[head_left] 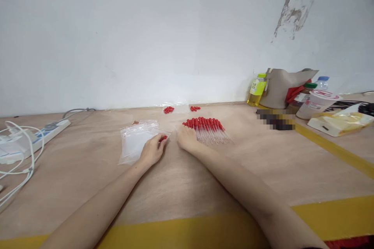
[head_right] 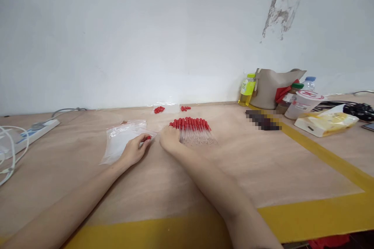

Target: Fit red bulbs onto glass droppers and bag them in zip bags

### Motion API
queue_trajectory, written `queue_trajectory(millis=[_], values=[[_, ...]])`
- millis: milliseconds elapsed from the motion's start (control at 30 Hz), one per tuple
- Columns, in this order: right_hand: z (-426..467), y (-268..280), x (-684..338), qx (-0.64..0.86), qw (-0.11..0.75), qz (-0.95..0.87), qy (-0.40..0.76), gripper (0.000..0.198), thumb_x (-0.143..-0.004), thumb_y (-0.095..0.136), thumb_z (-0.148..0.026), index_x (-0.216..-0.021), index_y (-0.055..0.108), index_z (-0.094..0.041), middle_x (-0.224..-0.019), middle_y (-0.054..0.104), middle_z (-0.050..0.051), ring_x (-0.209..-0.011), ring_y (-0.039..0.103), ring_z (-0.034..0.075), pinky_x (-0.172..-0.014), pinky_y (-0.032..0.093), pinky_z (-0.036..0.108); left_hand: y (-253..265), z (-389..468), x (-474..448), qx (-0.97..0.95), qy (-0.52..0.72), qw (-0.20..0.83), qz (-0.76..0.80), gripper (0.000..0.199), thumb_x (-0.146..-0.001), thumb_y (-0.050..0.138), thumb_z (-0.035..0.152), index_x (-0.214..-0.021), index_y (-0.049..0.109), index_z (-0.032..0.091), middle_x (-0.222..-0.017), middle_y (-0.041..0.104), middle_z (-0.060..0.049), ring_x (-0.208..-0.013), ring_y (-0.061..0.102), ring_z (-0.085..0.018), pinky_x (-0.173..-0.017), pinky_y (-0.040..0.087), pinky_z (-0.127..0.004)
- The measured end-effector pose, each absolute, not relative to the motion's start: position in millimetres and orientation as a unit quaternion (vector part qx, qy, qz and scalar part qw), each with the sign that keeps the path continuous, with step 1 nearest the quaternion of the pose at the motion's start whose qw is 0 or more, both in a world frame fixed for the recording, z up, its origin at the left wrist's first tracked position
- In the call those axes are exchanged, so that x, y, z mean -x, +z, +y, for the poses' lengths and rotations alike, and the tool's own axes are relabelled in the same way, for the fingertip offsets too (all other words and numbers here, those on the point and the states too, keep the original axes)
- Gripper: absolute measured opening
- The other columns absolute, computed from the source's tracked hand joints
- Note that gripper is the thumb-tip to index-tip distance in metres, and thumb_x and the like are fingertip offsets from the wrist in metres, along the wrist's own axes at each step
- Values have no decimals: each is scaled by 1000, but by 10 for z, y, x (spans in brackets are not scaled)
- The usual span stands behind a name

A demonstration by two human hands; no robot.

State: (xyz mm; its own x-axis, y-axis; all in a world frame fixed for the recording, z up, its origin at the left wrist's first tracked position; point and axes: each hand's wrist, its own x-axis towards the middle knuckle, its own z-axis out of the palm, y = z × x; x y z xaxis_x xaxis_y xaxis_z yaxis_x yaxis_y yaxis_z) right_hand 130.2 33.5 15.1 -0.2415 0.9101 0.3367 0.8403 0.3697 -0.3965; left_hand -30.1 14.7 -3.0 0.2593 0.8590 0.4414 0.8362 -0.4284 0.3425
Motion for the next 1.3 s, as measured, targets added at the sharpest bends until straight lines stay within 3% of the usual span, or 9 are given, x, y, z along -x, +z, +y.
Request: queue_trajectory(millis=[100, 200, 267, 400, 567, 1300], values=[[175, 117, -1580, 542, 289, -786, 70, 18, -85, 39, -18, -97, 51, -13, -85, 61, 12, -79, 57, 21, -69, 40, 32, 43, 137, 315, -830, 286, -42, 477, 21, -85, 39, 25, -95, 57, 19, -94, 65, -4, -85, 59, -19, -82, 41, -34], [-8, 29, -1964, 439, 382, -806, 106, 21, -86, 37, -19, -103, 49, -16, -86, 62, 7, -78, 57, 16, -69, 42, 28, 94, 31, 233, -852, 313, -85, 411, 19, -85, 44, 25, -96, 58, 19, -94, 65, -4, -87, 58, -19, -91, 35, -37], [-130, -35, -2193, 405, 405, -814, 96, 21, -86, 38, -18, -101, 52, -17, -94, 61, 8, -85, 55, 16, -74, 42, 28, 88, -71, 132, -858, 332, -55, 388, 18, -84, 47, 28, -94, 59, 18, -87, 64, -4, -82, 58, -17, -82, 41, -33], [-317, -117, -2428, 397, 421, -810, 93, 17, -83, 42, -18, -91, 56, -18, -85, 61, 6, -78, 55, 15, -70, 42, 27, 4, -224, -44, -856, 351, 48, 376, 17, -83, 49, 31, -90, 59, 18, -82, 61, -3, -75, 56, -15, -68, 45, -27], [-381, -143, -2363, 408, 405, -814, 84, 12, -82, 46, -21, -84, 58, -18, -78, 61, 2, -66, 53, 12, -67, 38, 27, -58, -247, -80, -859, 346, 82, 367, 18, -84, 49, 32, -89, 59, 18, -82, 60, -3, -76, 56, -15, -70, 45, -27], [-227, -163, -2288, 409, 313, -856, 36, 16, -85, 48, -26, -85, 64, -23, -84, 64, 0, -71, 53, 12, -74, 26, 30, -106, -192, -53, -897, 283, 87, 330, 20, -87, 45, 31, -92, 62, 21, -82, 64, 0, -74, 58, -13, -70, 44, -24]])
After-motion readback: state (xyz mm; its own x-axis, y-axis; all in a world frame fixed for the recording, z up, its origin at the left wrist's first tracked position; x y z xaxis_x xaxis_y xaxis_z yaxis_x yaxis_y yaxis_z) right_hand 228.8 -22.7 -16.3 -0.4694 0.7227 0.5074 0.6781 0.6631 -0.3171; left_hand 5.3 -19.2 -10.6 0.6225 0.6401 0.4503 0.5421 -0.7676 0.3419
